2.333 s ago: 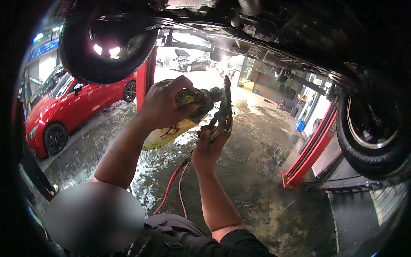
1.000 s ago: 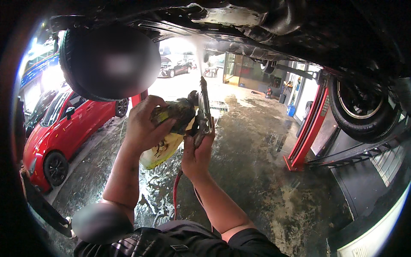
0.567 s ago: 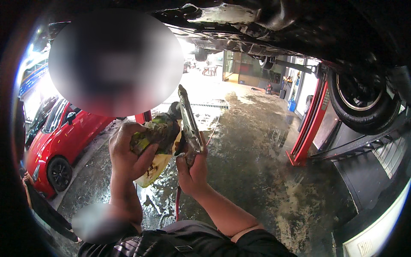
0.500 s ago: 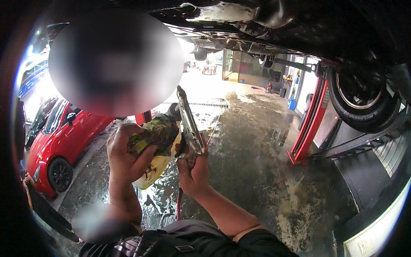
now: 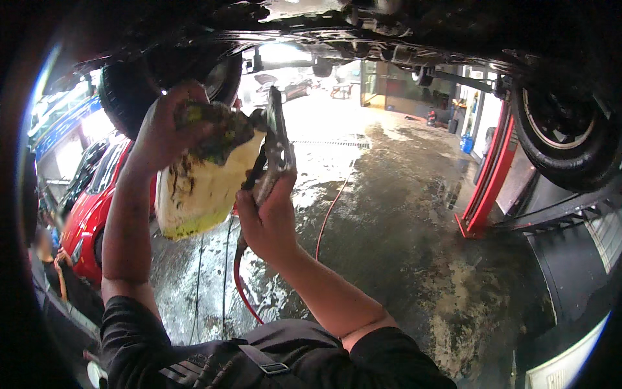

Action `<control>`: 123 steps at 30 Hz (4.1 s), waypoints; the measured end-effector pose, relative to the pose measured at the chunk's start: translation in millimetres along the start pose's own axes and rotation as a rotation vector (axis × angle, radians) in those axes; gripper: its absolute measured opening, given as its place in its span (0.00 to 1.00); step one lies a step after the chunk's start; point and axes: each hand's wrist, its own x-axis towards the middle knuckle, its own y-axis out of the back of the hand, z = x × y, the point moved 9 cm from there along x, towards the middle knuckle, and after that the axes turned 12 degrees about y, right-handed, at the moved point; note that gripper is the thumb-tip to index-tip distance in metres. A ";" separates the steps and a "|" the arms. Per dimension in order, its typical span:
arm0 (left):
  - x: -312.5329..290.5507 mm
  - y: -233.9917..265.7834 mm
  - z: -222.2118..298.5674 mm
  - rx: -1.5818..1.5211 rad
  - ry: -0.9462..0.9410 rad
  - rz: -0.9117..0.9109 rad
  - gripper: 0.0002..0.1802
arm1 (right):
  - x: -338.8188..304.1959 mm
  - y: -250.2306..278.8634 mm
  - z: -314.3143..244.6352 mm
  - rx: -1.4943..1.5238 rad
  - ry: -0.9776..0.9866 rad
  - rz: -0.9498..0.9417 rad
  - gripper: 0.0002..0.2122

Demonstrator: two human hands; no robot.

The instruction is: The person uses a pressure washer to clean the undercarriage of a car raised on a lift. They direct the spray at various components beneath the vehicle, moving the nozzle to cover different areas while holding a cloth in the other hand.

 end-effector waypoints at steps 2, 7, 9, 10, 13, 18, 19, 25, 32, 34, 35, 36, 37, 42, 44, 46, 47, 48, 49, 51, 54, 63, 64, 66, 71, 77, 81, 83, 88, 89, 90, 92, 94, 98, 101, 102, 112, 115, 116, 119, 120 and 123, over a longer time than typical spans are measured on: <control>5.7 6.3 16.8 0.038 -0.034 0.025 0.21 | 9.8 11.4 -10.5 0.104 -0.004 0.008 0.40; 21.5 -0.4 50.2 0.026 0.061 -0.069 0.23 | 21.7 48.1 -37.2 0.173 0.013 0.045 0.42; 25.5 0.1 67.3 0.010 0.064 -0.131 0.24 | 22.1 63.7 -50.3 0.195 -0.031 0.055 0.43; 26.1 4.0 78.2 0.021 0.067 -0.111 0.24 | 23.0 71.2 -57.1 0.207 -0.050 0.067 0.43; 20.6 15.5 116.2 0.097 0.048 -0.049 0.24 | 18.8 91.4 -77.6 0.372 -0.075 0.067 0.45; 1.6 26.8 160.8 0.206 0.121 -0.075 0.26 | 10.0 114.0 -100.3 0.337 0.002 0.055 0.43; -3.8 31.0 165.5 0.221 0.103 -0.066 0.26 | 8.1 116.1 -107.6 0.375 -0.011 0.041 0.43; -35.6 57.3 169.0 0.076 0.238 0.054 0.23 | 18.8 127.5 -142.9 0.405 0.064 -0.034 0.43; -81.8 69.8 166.2 -0.044 0.312 0.161 0.20 | 12.7 125.2 -137.4 0.399 0.088 -0.060 0.34; -88.1 61.0 154.9 -0.040 0.370 0.145 0.19 | 5.6 121.2 -129.2 0.365 0.047 -0.100 0.33; -89.0 55.1 148.8 0.003 0.369 0.139 0.19 | 2.7 120.2 -123.0 0.359 0.042 -0.105 0.34; -86.9 48.5 143.4 0.045 0.366 0.132 0.18 | -0.2 119.2 -116.9 0.356 0.038 -0.113 0.36; -79.0 34.9 154.8 -0.035 0.246 0.143 0.18 | -2.5 120.3 -108.6 0.362 0.050 -0.103 0.39; -38.8 -8.4 126.3 -0.040 0.190 0.104 0.21 | 2.1 125.6 -64.1 0.308 -0.046 -0.091 0.41; -16.7 -32.6 110.1 -0.061 0.128 0.063 0.20 | 7.5 128.3 -43.1 0.288 -0.060 -0.058 0.41; 9.7 -62.8 89.1 -0.181 0.119 0.003 0.18 | 15.5 135.0 -20.5 0.216 -0.059 -0.025 0.41; 23.8 -78.2 78.4 -0.188 0.097 -0.010 0.18 | 17.4 140.1 -7.6 0.157 -0.111 0.003 0.40; 35.3 -92.4 72.0 -0.194 0.075 -0.022 0.17 | 20.7 143.4 4.1 0.103 -0.104 0.007 0.40; 44.0 -99.9 85.7 -0.080 0.017 0.006 0.17 | 24.4 148.0 16.5 0.045 -0.095 0.015 0.40; 64.2 -126.4 73.7 -0.175 -0.054 -0.024 0.16 | 31.0 156.1 41.3 -0.002 -0.081 0.043 0.38; 96.2 -150.0 66.6 -0.102 -0.121 -0.058 0.17 | 42.3 166.7 63.2 -0.152 0.069 0.126 0.38; 175.4 -223.2 87.6 0.015 -0.223 -0.164 0.19 | 51.3 211.7 135.3 -0.145 -0.020 0.405 0.33; 181.5 -229.5 90.1 -0.002 -0.229 -0.171 0.19 | 52.1 216.0 139.4 -0.174 -0.015 0.395 0.35; 192.0 -245.1 94.6 -0.028 -0.235 -0.185 0.19 | 52.7 227.4 147.6 -0.230 -0.009 0.376 0.40; 211.8 -287.7 132.6 -0.134 -0.219 -0.258 0.18 | 59.0 284.2 147.2 -0.364 0.097 0.404 0.40; 234.5 -335.1 190.8 -0.178 -0.272 -0.221 0.19 | 68.3 364.7 151.7 -0.394 0.073 0.392 0.40; 249.6 -366.4 244.3 -0.237 -0.300 -0.221 0.19 | 70.9 428.4 147.3 -0.425 0.081 0.410 0.39; 253.1 -378.7 262.6 -0.243 -0.318 -0.218 0.19 | 70.0 450.2 146.3 -0.390 0.033 0.419 0.38; 255.0 -394.6 307.4 -0.308 -0.317 -0.198 0.19 | 69.2 495.8 127.5 -0.430 0.027 0.411 0.40; 253.6 -396.2 311.9 -0.302 -0.299 -0.169 0.19 | 68.0 501.9 124.3 -0.434 0.025 0.408 0.40; 248.5 -395.9 317.4 -0.294 -0.292 -0.152 0.20 | 66.1 507.3 121.1 -0.436 0.023 0.405 0.40; 233.0 -384.3 325.1 -0.274 -0.271 -0.111 0.20 | 62.0 512.9 113.8 -0.438 -0.013 0.339 0.40; 217.9 -366.9 321.1 -0.330 -0.283 -0.037 0.21 | 62.2 508.4 93.4 -0.407 0.007 0.265 0.40; 202.3 -340.5 309.7 -0.368 -0.328 0.049 0.21 | 75.0 492.3 59.3 -0.442 0.134 0.200 0.40; 202.1 -323.8 304.3 -0.342 -0.294 0.032 0.21 | 80.0 485.1 60.9 -0.456 0.149 0.190 0.39; 198.9 -318.0 304.5 -0.331 -0.286 0.042 0.21 | 79.4 483.5 66.9 -0.408 0.117 0.195 0.38; 187.5 -307.2 327.8 -0.301 -0.363 -0.020 0.19 | 62.2 477.5 74.1 -0.341 0.145 0.275 0.38; 181.7 -305.5 352.7 -0.235 -0.399 0.003 0.20 | 53.2 485.2 72.7 -0.225 -0.018 0.347 0.39; 179.1 -302.9 360.6 -0.212 -0.409 0.005 0.21 | 52.5 486.5 66.8 -0.259 0.028 0.339 0.39; 172.4 -297.2 367.7 -0.202 -0.395 0.009 0.20 | 53.3 493.7 49.0 -0.388 0.163 0.308 0.39; 168.7 -293.8 369.2 -0.186 -0.399 0.030 0.20 | 52.4 492.3 51.5 -0.316 0.129 0.299 0.39; 162.0 -282.9 358.4 -0.188 -0.330 0.028 0.19 | 54.2 483.8 42.2 -0.256 0.105 0.268 0.39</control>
